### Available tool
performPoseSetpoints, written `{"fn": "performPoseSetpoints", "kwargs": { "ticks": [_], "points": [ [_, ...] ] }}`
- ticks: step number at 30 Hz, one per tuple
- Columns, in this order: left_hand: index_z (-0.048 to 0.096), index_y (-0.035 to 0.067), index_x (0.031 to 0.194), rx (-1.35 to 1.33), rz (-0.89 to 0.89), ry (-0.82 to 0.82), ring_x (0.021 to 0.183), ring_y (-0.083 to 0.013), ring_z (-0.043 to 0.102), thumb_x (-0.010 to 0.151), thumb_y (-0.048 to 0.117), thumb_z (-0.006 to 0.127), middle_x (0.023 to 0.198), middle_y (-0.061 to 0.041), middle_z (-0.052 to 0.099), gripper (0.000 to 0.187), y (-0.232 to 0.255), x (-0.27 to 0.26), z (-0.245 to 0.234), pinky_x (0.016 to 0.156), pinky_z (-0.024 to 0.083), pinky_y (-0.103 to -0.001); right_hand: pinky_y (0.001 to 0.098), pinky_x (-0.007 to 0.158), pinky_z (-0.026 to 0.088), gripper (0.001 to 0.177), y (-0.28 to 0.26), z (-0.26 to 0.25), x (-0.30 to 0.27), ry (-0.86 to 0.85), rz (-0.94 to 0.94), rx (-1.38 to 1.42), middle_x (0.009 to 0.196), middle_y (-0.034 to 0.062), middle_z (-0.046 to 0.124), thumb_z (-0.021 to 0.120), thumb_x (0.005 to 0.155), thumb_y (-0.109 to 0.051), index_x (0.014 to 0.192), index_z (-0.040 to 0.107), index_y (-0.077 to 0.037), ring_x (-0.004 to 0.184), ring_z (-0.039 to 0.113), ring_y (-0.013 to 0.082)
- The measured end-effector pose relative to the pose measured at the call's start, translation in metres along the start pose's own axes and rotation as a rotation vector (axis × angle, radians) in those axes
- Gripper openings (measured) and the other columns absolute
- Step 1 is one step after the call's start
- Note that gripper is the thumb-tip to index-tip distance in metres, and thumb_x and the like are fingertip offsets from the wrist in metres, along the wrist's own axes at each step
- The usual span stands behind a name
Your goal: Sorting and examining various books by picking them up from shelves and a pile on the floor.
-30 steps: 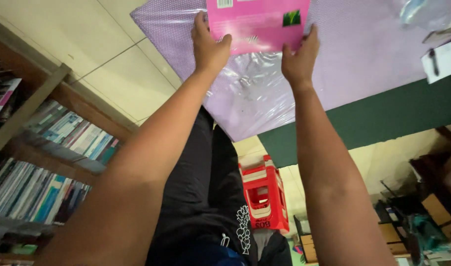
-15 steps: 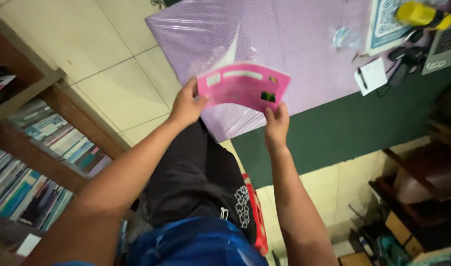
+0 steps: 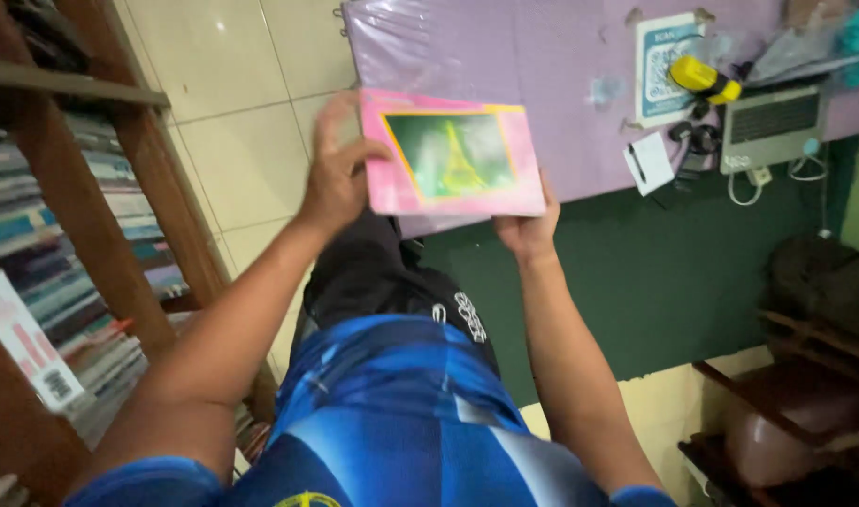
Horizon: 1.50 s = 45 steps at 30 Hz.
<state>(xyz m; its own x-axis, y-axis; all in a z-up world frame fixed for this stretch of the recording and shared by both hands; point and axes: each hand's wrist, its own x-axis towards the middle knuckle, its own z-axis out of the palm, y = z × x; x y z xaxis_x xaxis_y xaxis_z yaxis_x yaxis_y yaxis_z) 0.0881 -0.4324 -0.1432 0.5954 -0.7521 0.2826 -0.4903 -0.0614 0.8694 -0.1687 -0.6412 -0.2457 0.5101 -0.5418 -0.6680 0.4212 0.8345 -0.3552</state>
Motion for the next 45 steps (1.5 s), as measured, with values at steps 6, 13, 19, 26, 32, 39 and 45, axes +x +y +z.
{"fn": "performPoseSetpoints", "kwargs": {
  "ticks": [6, 13, 19, 26, 32, 39, 45],
  "points": [
    [0.078, 0.021, 0.106, -0.108, -0.179, 0.067, 0.136, -0.0453, 0.052, 0.099, 0.007, 0.073, 0.143, -0.015, 0.054, 0.017, 0.026, -0.072, -0.036, 0.11, 0.046, -0.055, 0.0458, 0.1, 0.057, 0.033, 0.003, 0.021, -0.078, -0.404, -0.081, -0.386, 0.122, 0.0111, 0.071, 0.068, 0.095, -0.027, 0.127, 0.063, -0.019, 0.113, 0.069, 0.0275],
    [0.076, 0.011, 0.12, -0.251, -0.437, 0.017, 0.103, -0.0265, 0.072, 0.093, -0.012, 0.05, 0.114, -0.015, 0.075, 0.044, 0.074, -0.135, -0.091, 0.089, 0.058, -0.041, 0.0442, 0.098, 0.061, 0.046, 0.017, 0.02, -0.106, -0.589, -0.056, -0.478, 0.13, 0.0117, 0.068, 0.062, 0.097, -0.002, 0.139, 0.049, -0.017, 0.115, 0.071, 0.029],
    [0.06, 0.008, 0.143, -0.65, -0.626, 0.035, 0.1, -0.022, 0.072, 0.08, -0.013, 0.041, 0.133, -0.012, 0.066, 0.069, 0.051, -0.188, -0.114, 0.083, 0.063, -0.037, 0.0353, 0.09, 0.063, 0.045, 0.041, 0.045, -0.114, -0.676, -0.008, -0.547, 0.125, 0.0081, 0.072, 0.058, 0.098, 0.003, 0.137, 0.048, -0.017, 0.108, 0.074, 0.0228],
    [0.049, 0.008, 0.153, -0.713, -0.436, 0.185, 0.093, -0.0135, 0.071, 0.087, -0.012, 0.062, 0.137, -0.012, 0.061, 0.069, 0.078, -0.219, -0.151, 0.075, 0.063, -0.027, 0.0437, 0.095, 0.063, 0.059, 0.081, 0.101, -0.121, -0.776, 0.044, -0.569, 0.142, 0.0138, 0.064, 0.055, 0.102, 0.003, 0.151, 0.034, -0.021, 0.119, 0.07, 0.0299],
    [0.043, 0.007, 0.156, -0.759, -0.368, 0.357, 0.096, -0.0126, 0.071, 0.09, -0.01, 0.066, 0.142, -0.01, 0.059, 0.072, 0.085, -0.253, -0.151, 0.075, 0.063, -0.024, 0.0465, 0.103, 0.061, 0.058, 0.104, 0.129, -0.117, -0.855, 0.096, -0.629, 0.149, 0.0148, 0.058, 0.057, 0.103, -0.007, 0.156, 0.033, -0.01, 0.127, 0.066, 0.0313],
    [0.041, 0.013, 0.159, -0.785, -0.342, 0.587, 0.09, -0.0077, 0.072, 0.092, -0.014, 0.062, 0.15, -0.011, 0.057, 0.075, 0.11, -0.285, -0.144, 0.067, 0.06, -0.015, 0.071, 0.117, 0.04, 0.078, 0.135, 0.137, -0.101, -0.986, 0.448, -0.397, 0.158, 0.0135, 0.045, 0.053, 0.088, -0.053, 0.159, 0.033, -0.027, 0.135, 0.054, 0.0477],
    [0.038, 0.012, 0.159, -0.856, -0.277, 0.758, 0.105, -0.0204, 0.073, 0.092, -0.013, 0.063, 0.155, -0.011, 0.053, 0.076, 0.11, -0.306, -0.157, 0.08, 0.067, -0.029, 0.0698, 0.104, 0.05, 0.109, 0.176, 0.172, -0.15, -1.28, 0.687, -0.259, 0.156, 0.0193, 0.047, 0.076, 0.07, -0.077, 0.154, 0.046, -0.015, 0.128, 0.058, 0.0472]
  ]
}}
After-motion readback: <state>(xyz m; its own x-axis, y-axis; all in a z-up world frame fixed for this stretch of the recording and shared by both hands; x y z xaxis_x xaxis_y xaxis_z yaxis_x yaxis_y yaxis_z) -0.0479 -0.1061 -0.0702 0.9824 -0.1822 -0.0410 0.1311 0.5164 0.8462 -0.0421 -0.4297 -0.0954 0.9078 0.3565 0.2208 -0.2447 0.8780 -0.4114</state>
